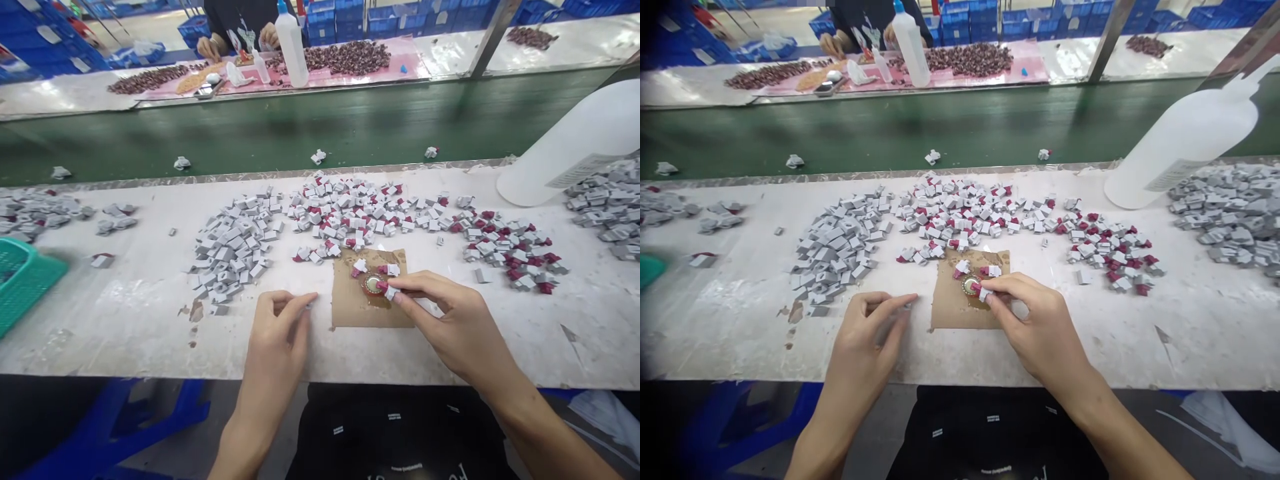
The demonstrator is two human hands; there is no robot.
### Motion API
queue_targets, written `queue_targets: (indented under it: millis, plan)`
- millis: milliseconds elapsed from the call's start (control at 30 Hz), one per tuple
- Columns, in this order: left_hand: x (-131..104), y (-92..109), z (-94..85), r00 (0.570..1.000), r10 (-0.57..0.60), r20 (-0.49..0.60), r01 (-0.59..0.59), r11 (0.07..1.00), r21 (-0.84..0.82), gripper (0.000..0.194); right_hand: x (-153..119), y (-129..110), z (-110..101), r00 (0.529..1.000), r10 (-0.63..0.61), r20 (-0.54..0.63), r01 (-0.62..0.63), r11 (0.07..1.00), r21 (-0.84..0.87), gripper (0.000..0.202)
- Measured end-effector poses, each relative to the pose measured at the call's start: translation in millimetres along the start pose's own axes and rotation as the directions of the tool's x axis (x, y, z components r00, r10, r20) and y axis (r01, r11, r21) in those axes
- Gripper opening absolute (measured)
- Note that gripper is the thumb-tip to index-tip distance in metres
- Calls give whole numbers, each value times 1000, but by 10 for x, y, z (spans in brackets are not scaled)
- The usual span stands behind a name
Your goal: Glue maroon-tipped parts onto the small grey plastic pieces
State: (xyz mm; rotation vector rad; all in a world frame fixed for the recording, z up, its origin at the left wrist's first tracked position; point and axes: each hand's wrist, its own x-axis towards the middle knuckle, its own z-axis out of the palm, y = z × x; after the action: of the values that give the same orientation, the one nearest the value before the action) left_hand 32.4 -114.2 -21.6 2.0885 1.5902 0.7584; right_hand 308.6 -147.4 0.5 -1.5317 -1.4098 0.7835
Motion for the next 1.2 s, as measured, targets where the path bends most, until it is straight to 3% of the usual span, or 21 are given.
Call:
queue_targets:
  millis: [133,367,433,600,733,867,967,1200]
  plan:
    - [-71,-9,-44,987,-83,134,93,993,-72,26,16,-25,0,1000,-7,18,7,1000,-29,17]
    - [-24,-8,-14,990,-122,68,127,989,-76,21,-19,26,50,999,-51,-14,51,998,-30,18]
    - [22,6,-2,988,-149,50,153,986,-69,27,-24,13,40,999,-39,-20,39,999,-13,16]
    - [165,53,-40,978,-153,139,162,985,-60,25,-22,-43,-38,994,105,-43,-98,985,142,12]
    - [249,134,-52,970,-127,206,166,969,-183,20,-2,-21,-85,970,243,-4,-223,896,385,15]
    - [332,339,-9,962,-161,221,243,873,-422,21,25,-9,-83,960,282,6,-243,816,525,19]
    - [422,530,17,953,-105,284,261,760,-596,21,44,-47,-73,966,259,30,-229,789,570,17]
    - [575,770,105,957,-15,291,241,602,-761,12,80,-89,-72,984,177,32,-162,801,577,13]
